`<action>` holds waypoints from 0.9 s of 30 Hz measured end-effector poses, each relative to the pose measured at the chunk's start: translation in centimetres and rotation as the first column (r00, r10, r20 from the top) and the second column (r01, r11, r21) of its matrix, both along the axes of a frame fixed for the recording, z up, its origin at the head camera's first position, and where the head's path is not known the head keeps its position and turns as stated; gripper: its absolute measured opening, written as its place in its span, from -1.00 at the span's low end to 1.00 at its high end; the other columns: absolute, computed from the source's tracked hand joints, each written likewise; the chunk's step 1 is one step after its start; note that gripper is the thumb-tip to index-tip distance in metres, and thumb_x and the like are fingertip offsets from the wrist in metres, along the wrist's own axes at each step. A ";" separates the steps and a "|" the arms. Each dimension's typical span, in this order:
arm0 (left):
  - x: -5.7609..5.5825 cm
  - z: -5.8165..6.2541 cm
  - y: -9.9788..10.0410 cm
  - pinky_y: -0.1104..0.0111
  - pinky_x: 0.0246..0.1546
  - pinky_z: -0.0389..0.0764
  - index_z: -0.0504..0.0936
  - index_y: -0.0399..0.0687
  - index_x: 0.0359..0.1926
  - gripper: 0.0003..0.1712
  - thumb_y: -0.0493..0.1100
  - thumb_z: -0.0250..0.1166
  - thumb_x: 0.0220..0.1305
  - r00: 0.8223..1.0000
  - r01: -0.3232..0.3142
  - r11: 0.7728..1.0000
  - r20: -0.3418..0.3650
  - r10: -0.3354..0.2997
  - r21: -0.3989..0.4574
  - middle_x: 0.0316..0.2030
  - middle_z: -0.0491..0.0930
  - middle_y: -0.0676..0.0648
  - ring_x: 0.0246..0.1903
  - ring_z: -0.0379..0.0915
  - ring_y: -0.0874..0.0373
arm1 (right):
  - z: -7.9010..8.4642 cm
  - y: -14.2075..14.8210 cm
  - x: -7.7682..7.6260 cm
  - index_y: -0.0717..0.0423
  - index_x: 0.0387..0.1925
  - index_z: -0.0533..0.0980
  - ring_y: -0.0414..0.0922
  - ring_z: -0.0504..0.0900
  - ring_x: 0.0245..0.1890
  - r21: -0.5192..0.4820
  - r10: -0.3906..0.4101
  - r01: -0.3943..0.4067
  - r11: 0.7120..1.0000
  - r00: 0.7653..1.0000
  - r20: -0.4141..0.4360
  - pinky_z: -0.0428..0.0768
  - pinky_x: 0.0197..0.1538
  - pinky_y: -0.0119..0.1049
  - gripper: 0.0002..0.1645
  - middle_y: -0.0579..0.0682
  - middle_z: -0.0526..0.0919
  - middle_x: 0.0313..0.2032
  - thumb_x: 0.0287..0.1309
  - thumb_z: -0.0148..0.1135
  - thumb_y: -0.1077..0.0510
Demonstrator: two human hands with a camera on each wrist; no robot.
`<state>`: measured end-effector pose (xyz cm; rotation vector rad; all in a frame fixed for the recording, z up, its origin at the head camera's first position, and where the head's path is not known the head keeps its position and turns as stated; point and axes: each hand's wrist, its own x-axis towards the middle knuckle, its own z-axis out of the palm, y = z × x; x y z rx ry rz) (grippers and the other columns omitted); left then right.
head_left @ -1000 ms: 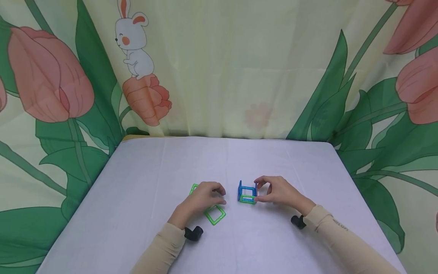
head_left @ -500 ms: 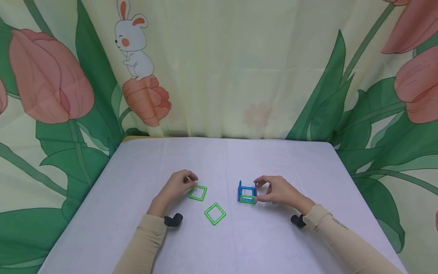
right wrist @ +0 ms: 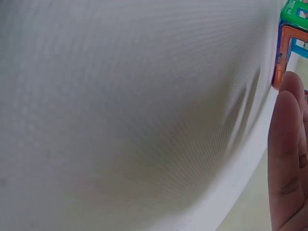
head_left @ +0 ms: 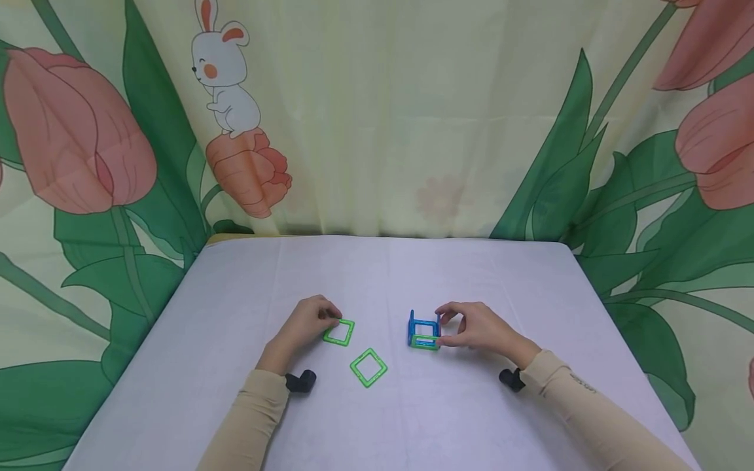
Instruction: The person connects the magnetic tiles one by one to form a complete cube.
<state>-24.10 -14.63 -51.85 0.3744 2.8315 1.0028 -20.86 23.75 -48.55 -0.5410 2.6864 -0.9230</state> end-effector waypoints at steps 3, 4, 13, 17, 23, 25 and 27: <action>0.0 0.1 0.1 0.35 -0.37 0.45 0.70 0.16 -0.38 -0.88 -0.19 0.44 0.06 1.000 -0.009 1.000 -0.001 0.009 -0.008 -0.40 0.51 0.16 -0.42 0.38 0.22 | 0.0 0.1 0.0 -0.09 0.09 0.51 -0.18 0.54 -0.50 0.012 0.006 -0.006 1.000 1.000 -0.017 0.52 -0.52 -0.33 -0.16 -0.18 0.63 -0.18 -0.25 0.46 -0.36; -0.1 0.1 0.1 0.35 -0.37 0.45 0.69 0.16 -0.38 -0.88 -0.19 0.44 0.07 1.000 -0.009 1.000 -0.001 0.009 -0.012 -0.40 0.51 0.16 -0.41 0.38 0.23 | 0.1 0.1 0.0 -0.08 0.09 0.51 -0.18 0.54 -0.51 0.015 0.009 -0.009 1.000 1.000 -0.023 0.52 -0.52 -0.33 -0.16 -0.18 0.63 -0.18 -0.24 0.45 -0.37; -0.3 0.1 0.8 0.37 -0.37 0.45 0.67 0.12 -0.38 -0.87 -0.21 0.43 0.06 0.999 0.002 1.000 -0.051 -0.002 0.001 -0.40 0.49 0.15 -0.41 0.38 0.23 | 0.0 0.1 -0.1 -0.13 0.09 0.52 -0.21 0.54 -0.49 0.034 0.003 -0.002 0.999 1.000 -0.028 0.52 -0.47 -0.35 -0.17 -0.22 0.63 -0.18 -0.25 0.45 -0.39; -0.4 0.1 1.7 0.38 -0.38 0.43 0.66 0.12 -0.37 -0.88 -0.21 0.42 0.09 0.997 0.003 1.000 -0.083 -0.001 0.016 -0.40 0.47 0.15 -0.41 0.36 0.23 | 0.0 0.0 0.0 -0.14 0.08 0.52 -0.21 0.53 -0.49 0.029 0.001 0.000 1.000 1.000 -0.016 0.52 -0.47 -0.35 -0.18 -0.23 0.63 -0.18 -0.25 0.46 -0.37; -0.5 0.5 3.5 0.37 -0.41 0.43 0.66 0.13 -0.33 -0.89 -0.19 0.39 0.11 0.990 -0.037 0.999 -0.136 0.042 0.041 -0.38 0.47 0.16 -0.41 0.35 0.22 | 0.0 0.1 0.1 -0.14 0.09 0.51 -0.19 0.53 -0.51 0.027 0.001 -0.001 1.000 1.000 -0.016 0.52 -0.52 -0.33 -0.18 -0.22 0.63 -0.17 -0.24 0.45 -0.37; -0.6 0.7 4.2 0.37 -0.39 0.44 0.67 0.15 -0.34 -0.89 -0.19 0.39 0.11 0.987 -0.053 0.997 -0.149 0.060 0.048 -0.38 0.47 0.17 -0.39 0.37 0.23 | 0.0 0.1 0.1 -0.13 0.09 0.51 -0.19 0.53 -0.51 0.028 0.002 -0.001 1.000 1.000 -0.017 0.52 -0.52 -0.33 -0.17 -0.22 0.63 -0.17 -0.24 0.45 -0.37; -0.7 0.8 4.8 0.37 -0.35 0.47 0.67 0.15 -0.35 -0.89 -0.19 0.39 0.11 0.985 -0.067 0.996 -0.156 0.075 0.058 -0.37 0.48 0.17 -0.36 0.40 0.24 | -0.1 0.1 0.0 -0.12 0.09 0.51 -0.18 0.53 -0.51 0.026 0.001 0.000 1.000 1.000 -0.017 0.52 -0.53 -0.32 -0.17 -0.21 0.63 -0.17 -0.24 0.45 -0.37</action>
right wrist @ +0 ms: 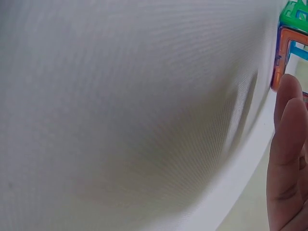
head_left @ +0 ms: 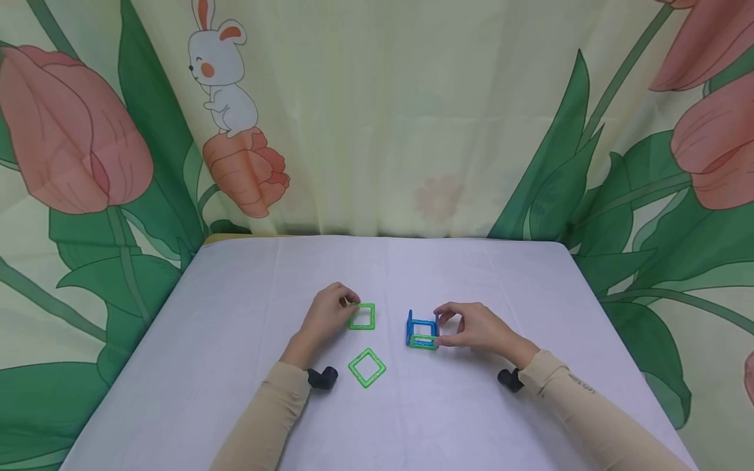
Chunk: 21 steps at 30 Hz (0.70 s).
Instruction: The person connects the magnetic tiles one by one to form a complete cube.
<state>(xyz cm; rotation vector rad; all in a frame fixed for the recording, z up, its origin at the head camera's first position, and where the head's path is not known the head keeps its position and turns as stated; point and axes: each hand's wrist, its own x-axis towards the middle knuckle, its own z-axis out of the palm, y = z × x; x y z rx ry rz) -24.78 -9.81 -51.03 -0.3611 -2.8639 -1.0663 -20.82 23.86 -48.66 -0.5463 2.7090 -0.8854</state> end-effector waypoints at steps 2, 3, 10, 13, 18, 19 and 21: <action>-0.1 0.2 0.7 0.36 -0.30 0.49 0.68 0.14 -0.35 -0.89 -0.19 0.39 0.10 1.000 -0.008 1.000 -0.009 0.008 0.014 -0.36 0.50 0.17 -0.33 0.43 0.25 | 0.0 0.0 0.0 -0.12 0.09 0.51 -0.19 0.53 -0.51 -0.002 -0.002 0.002 1.000 1.000 0.001 0.52 -0.53 -0.32 -0.17 -0.22 0.63 -0.17 -0.24 0.45 -0.37; -0.2 0.2 1.0 0.35 -0.29 0.51 0.68 0.14 -0.36 -0.89 -0.19 0.40 0.09 1.000 -0.011 1.000 -0.012 0.011 0.017 -0.36 0.51 0.17 -0.31 0.45 0.25 | -0.1 0.0 0.0 -0.13 0.09 0.51 -0.19 0.53 -0.52 -0.004 -0.004 0.004 1.000 1.000 0.003 0.52 -0.54 -0.32 -0.17 -0.22 0.63 -0.17 -0.25 0.45 -0.37; -0.1 0.5 3.5 0.39 -0.29 0.54 0.68 0.14 -0.35 -0.92 -0.16 0.40 0.12 1.000 -0.011 0.999 0.000 0.011 0.038 -0.35 0.52 0.18 -0.34 0.51 0.27 | -0.2 0.1 0.1 -0.14 0.10 0.51 -0.20 0.53 -0.52 -0.012 -0.014 0.014 1.000 1.000 0.012 0.52 -0.56 -0.30 -0.16 -0.22 0.63 -0.16 -0.26 0.45 -0.39; -0.1 0.8 4.6 0.41 -0.29 0.54 0.67 0.13 -0.34 -0.91 -0.18 0.40 0.12 1.000 -0.010 0.999 -0.002 0.010 0.048 -0.34 0.51 0.18 -0.34 0.51 0.28 | -0.3 0.0 0.1 -0.15 0.10 0.50 -0.20 0.53 -0.52 -0.004 -0.020 0.020 1.000 1.000 0.010 0.52 -0.55 -0.30 -0.16 -0.25 0.63 -0.16 -0.25 0.44 -0.39; -0.3 1.4 6.4 0.43 -0.30 0.54 0.68 0.09 -0.33 -0.90 -0.20 0.40 0.12 1.000 0.018 0.999 -0.025 -0.017 0.039 -0.33 0.51 0.15 -0.33 0.49 0.27 | -0.2 0.0 0.2 -0.15 0.11 0.50 -0.20 0.53 -0.52 -0.006 -0.033 0.034 0.999 0.999 0.022 0.53 -0.54 -0.29 -0.16 -0.25 0.63 -0.16 -0.25 0.46 -0.37; -0.4 1.4 6.7 0.44 -0.31 0.54 0.68 0.09 -0.32 -0.91 -0.21 0.39 0.12 0.999 0.027 0.999 -0.031 -0.026 0.031 -0.33 0.51 0.15 -0.33 0.49 0.27 | -0.1 0.0 0.2 -0.15 0.11 0.50 -0.19 0.53 -0.52 -0.008 -0.037 0.037 0.999 0.999 0.026 0.53 -0.54 -0.29 -0.16 -0.24 0.63 -0.16 -0.25 0.46 -0.36; -0.6 1.5 7.3 0.45 -0.30 0.53 0.69 0.08 -0.32 -0.91 -0.21 0.39 0.13 0.998 0.047 0.999 -0.037 -0.047 0.013 -0.33 0.51 0.14 -0.33 0.49 0.28 | -0.1 -0.1 0.2 -0.15 0.11 0.50 -0.19 0.53 -0.52 -0.013 -0.041 0.042 0.999 0.999 0.033 0.53 -0.54 -0.28 -0.17 -0.23 0.63 -0.16 -0.25 0.47 -0.35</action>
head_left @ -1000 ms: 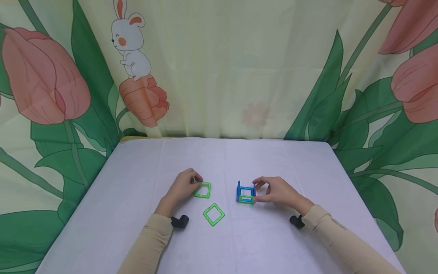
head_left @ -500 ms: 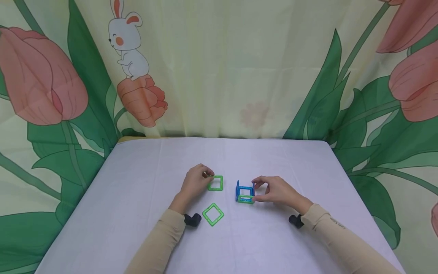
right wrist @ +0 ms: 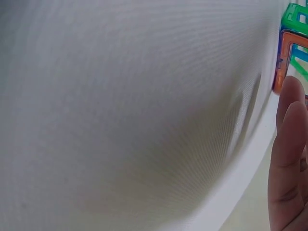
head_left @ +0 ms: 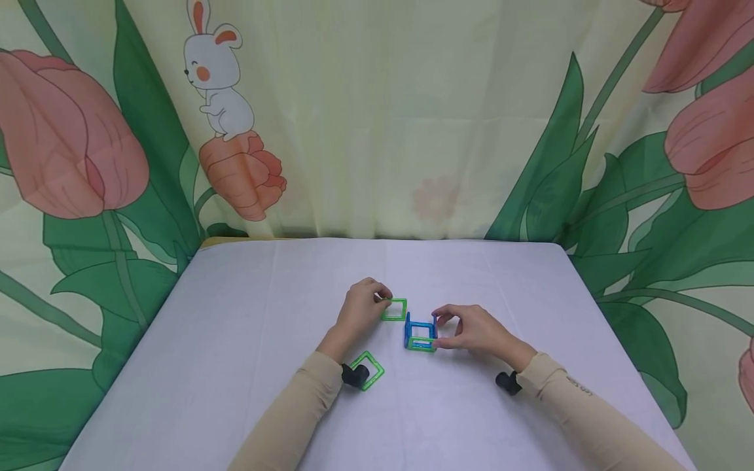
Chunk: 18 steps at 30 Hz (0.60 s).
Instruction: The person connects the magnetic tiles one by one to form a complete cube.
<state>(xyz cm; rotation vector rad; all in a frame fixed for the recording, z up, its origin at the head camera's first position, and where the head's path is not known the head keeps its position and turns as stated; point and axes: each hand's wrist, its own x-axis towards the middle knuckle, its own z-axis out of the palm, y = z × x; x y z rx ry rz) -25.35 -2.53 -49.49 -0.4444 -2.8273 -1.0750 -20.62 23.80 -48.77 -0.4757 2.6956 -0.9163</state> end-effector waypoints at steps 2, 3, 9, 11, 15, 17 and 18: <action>-0.1 0.0 0.5 0.46 -0.29 0.52 0.69 0.07 -0.31 -0.91 -0.21 0.39 0.13 1.000 0.021 1.000 -0.004 -0.021 -0.021 -0.33 0.50 0.13 -0.33 0.47 0.28 | 0.0 0.0 0.0 -0.16 0.12 0.50 -0.19 0.53 -0.52 -0.003 -0.001 0.001 1.000 1.000 0.002 0.53 -0.53 -0.28 -0.17 -0.23 0.63 -0.16 -0.25 0.47 -0.35; -0.2 0.0 0.7 0.47 -0.29 0.52 0.68 0.06 -0.31 -0.92 -0.21 0.38 0.14 1.000 0.031 0.999 -0.004 -0.031 -0.030 -0.32 0.50 0.12 -0.32 0.47 0.28 | -0.1 -0.1 0.0 -0.16 0.12 0.49 -0.19 0.54 -0.52 -0.005 0.000 0.000 1.000 1.000 0.002 0.54 -0.52 -0.28 -0.16 -0.23 0.63 -0.16 -0.25 0.47 -0.35; -0.1 0.2 1.9 0.46 -0.25 0.52 0.66 0.06 -0.31 -0.92 -0.20 0.38 0.15 0.997 0.078 0.996 0.011 -0.078 -0.030 -0.32 0.48 0.11 -0.30 0.45 0.27 | 0.0 -0.1 0.1 -0.16 0.22 0.42 -0.20 0.56 -0.55 -0.020 0.017 -0.016 1.000 1.000 0.004 0.54 -0.52 -0.29 -0.07 -0.23 0.64 -0.15 -0.24 0.46 -0.34; -0.1 0.3 2.2 0.45 -0.24 0.53 0.65 0.08 -0.32 -0.92 -0.20 0.38 0.15 0.996 0.084 0.996 0.016 -0.084 -0.028 -0.31 0.47 0.12 -0.29 0.45 0.27 | 0.0 -0.1 0.1 -0.16 0.27 0.38 -0.20 0.57 -0.57 -0.030 0.023 -0.023 0.999 1.000 0.003 0.54 -0.52 -0.29 -0.02 -0.23 0.64 -0.15 -0.24 0.47 -0.34; -0.4 0.3 2.7 0.45 -0.21 0.52 0.63 0.11 -0.32 -0.90 -0.20 0.38 0.15 0.995 0.097 0.995 0.032 -0.096 -0.029 -0.30 0.48 0.13 -0.28 0.45 0.27 | 0.1 -0.1 0.0 -0.16 0.32 0.31 -0.21 0.58 -0.59 -0.045 0.027 -0.027 0.999 1.000 0.005 0.54 -0.52 -0.30 0.04 -0.21 0.65 -0.15 -0.24 0.47 -0.34; -0.5 0.3 3.1 0.46 -0.20 0.53 0.63 0.10 -0.31 -0.89 -0.22 0.36 0.17 0.992 0.117 0.993 0.046 -0.115 -0.024 -0.29 0.50 0.13 -0.27 0.47 0.28 | 0.1 0.0 0.0 -0.15 0.33 0.30 -0.21 0.57 -0.59 -0.045 0.024 -0.024 0.999 1.000 0.006 0.54 -0.51 -0.30 0.05 -0.19 0.65 -0.14 -0.24 0.47 -0.34; -0.6 0.3 3.2 0.47 -0.20 0.54 0.64 0.10 -0.29 -0.89 -0.23 0.35 0.19 0.990 0.133 0.991 0.051 -0.131 -0.019 -0.29 0.53 0.12 -0.26 0.49 0.28 | 0.0 0.1 0.0 -0.15 0.33 0.30 -0.22 0.57 -0.59 -0.045 0.022 -0.021 0.999 1.000 0.008 0.55 -0.51 -0.30 0.05 -0.19 0.65 -0.14 -0.24 0.47 -0.33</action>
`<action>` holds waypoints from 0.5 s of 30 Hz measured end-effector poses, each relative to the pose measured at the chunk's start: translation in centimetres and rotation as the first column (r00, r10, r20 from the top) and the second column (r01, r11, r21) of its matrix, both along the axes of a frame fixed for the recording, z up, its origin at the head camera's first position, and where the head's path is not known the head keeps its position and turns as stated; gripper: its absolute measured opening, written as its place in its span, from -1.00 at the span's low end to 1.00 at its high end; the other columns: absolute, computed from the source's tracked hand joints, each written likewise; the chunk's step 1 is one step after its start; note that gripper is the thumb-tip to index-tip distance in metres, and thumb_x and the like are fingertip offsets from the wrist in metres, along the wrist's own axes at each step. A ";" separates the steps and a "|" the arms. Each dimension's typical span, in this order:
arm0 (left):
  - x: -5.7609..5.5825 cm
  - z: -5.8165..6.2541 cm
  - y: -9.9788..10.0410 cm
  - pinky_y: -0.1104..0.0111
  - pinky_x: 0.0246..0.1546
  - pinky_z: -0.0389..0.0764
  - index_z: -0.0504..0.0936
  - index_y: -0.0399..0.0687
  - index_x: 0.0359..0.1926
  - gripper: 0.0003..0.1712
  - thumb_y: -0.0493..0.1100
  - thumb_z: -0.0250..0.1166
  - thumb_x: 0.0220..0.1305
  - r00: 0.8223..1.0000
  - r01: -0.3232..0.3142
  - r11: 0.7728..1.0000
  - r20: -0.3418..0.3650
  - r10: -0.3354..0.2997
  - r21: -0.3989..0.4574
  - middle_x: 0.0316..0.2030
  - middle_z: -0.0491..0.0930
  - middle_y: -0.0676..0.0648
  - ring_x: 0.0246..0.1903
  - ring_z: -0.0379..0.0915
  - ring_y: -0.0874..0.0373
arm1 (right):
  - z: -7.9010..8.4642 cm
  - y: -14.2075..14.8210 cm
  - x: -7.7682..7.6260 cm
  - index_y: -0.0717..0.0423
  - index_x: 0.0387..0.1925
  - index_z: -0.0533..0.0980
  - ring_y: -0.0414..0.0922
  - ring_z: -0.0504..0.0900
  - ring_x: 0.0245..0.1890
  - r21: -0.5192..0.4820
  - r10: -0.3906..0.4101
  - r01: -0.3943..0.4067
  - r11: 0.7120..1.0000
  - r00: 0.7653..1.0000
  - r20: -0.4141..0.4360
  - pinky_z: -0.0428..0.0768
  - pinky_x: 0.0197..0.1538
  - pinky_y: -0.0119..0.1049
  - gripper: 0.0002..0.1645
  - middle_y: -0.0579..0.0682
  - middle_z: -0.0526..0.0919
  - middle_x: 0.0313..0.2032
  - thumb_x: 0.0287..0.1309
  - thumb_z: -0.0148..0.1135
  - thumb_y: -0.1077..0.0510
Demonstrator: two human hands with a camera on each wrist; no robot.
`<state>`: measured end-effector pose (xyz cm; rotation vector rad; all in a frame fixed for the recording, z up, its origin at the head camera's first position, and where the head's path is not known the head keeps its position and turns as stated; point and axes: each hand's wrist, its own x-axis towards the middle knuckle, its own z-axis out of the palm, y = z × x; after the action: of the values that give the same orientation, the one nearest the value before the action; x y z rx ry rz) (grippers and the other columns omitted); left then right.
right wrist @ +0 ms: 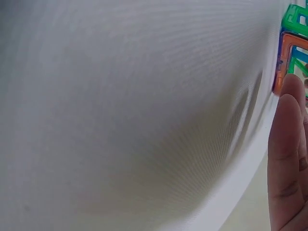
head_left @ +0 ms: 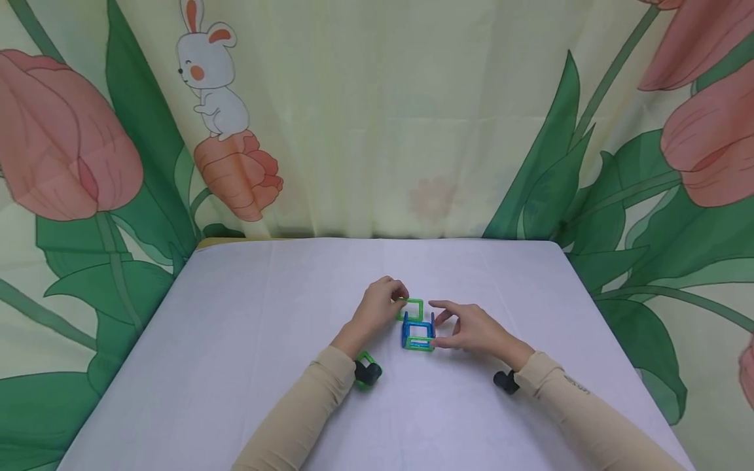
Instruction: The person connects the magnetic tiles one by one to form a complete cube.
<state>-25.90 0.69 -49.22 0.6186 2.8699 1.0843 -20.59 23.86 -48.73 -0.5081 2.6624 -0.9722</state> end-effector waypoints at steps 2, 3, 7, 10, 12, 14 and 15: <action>0.0 0.1 0.2 0.45 -0.16 0.54 0.64 0.09 -0.27 -0.88 -0.26 0.31 0.21 0.999 0.032 0.999 0.018 -0.032 0.006 -0.28 0.57 0.11 -0.25 0.50 0.28 | -0.1 0.0 0.0 -0.16 0.32 0.31 -0.22 0.57 -0.59 -0.003 -0.001 0.001 1.000 1.000 0.001 0.55 -0.52 -0.30 0.04 -0.17 0.65 -0.14 -0.23 0.47 -0.33; 0.1 0.1 0.3 0.43 -0.15 0.55 0.64 0.09 -0.26 -0.87 -0.27 0.30 0.22 0.999 0.046 0.999 0.026 -0.046 0.009 -0.27 0.60 0.11 -0.24 0.51 0.27 | -0.1 0.1 0.0 -0.17 0.32 0.31 -0.22 0.57 -0.59 -0.003 -0.001 0.001 1.000 1.000 0.003 0.55 -0.52 -0.30 0.03 -0.17 0.65 -0.14 -0.24 0.47 -0.32; 0.2 0.3 0.5 0.36 -0.09 0.53 0.63 0.12 -0.25 -0.84 -0.28 0.26 0.25 0.996 0.076 0.997 0.048 -0.077 0.016 -0.28 0.64 0.10 -0.24 0.49 0.29 | -0.1 0.1 0.0 -0.18 0.31 0.31 -0.22 0.57 -0.61 -0.016 0.007 -0.007 1.000 1.000 0.005 0.55 -0.54 -0.30 0.02 -0.17 0.65 -0.14 -0.22 0.47 -0.31; 0.2 0.3 0.5 0.35 -0.08 0.53 0.63 0.14 -0.26 -0.85 -0.26 0.26 0.26 0.995 0.084 0.996 0.048 -0.085 0.016 -0.29 0.65 0.11 -0.24 0.48 0.31 | -0.2 0.0 0.0 -0.15 0.33 0.29 -0.22 0.57 -0.61 -0.018 0.010 -0.010 1.000 1.000 0.003 0.55 -0.54 -0.30 0.04 -0.18 0.65 -0.14 -0.21 0.47 -0.32; 0.1 0.3 0.5 0.36 -0.08 0.53 0.64 0.14 -0.26 -0.85 -0.25 0.26 0.26 0.994 0.095 0.995 0.049 -0.096 0.022 -0.29 0.65 0.12 -0.24 0.49 0.32 | -0.1 0.0 -0.1 -0.12 0.36 0.26 -0.22 0.57 -0.61 -0.018 0.009 -0.009 1.000 1.000 0.003 0.55 -0.54 -0.30 0.08 -0.18 0.65 -0.14 -0.21 0.46 -0.32; 0.1 0.3 0.5 0.36 -0.08 0.53 0.64 0.15 -0.27 -0.86 -0.24 0.27 0.26 0.993 0.111 0.994 0.049 -0.112 0.023 -0.29 0.65 0.13 -0.24 0.49 0.32 | -0.1 0.0 -0.1 -0.08 0.38 0.24 -0.21 0.57 -0.62 -0.019 0.012 -0.012 1.000 1.000 0.004 0.55 -0.54 -0.30 0.10 -0.16 0.66 -0.13 -0.20 0.46 -0.31; 0.0 0.3 0.5 0.35 -0.08 0.53 0.64 0.15 -0.27 -0.86 -0.24 0.26 0.26 0.991 0.122 0.992 0.048 -0.123 0.025 -0.29 0.65 0.13 -0.24 0.50 0.32 | 0.0 0.0 -0.1 -0.07 0.38 0.23 -0.21 0.57 -0.62 -0.021 0.013 -0.013 1.000 1.000 0.007 0.55 -0.54 -0.30 0.11 -0.15 0.66 -0.13 -0.20 0.46 -0.30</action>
<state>-25.91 1.23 -48.91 0.7467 2.7408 1.0987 -20.70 23.86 -48.76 -0.5252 2.6422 -0.9967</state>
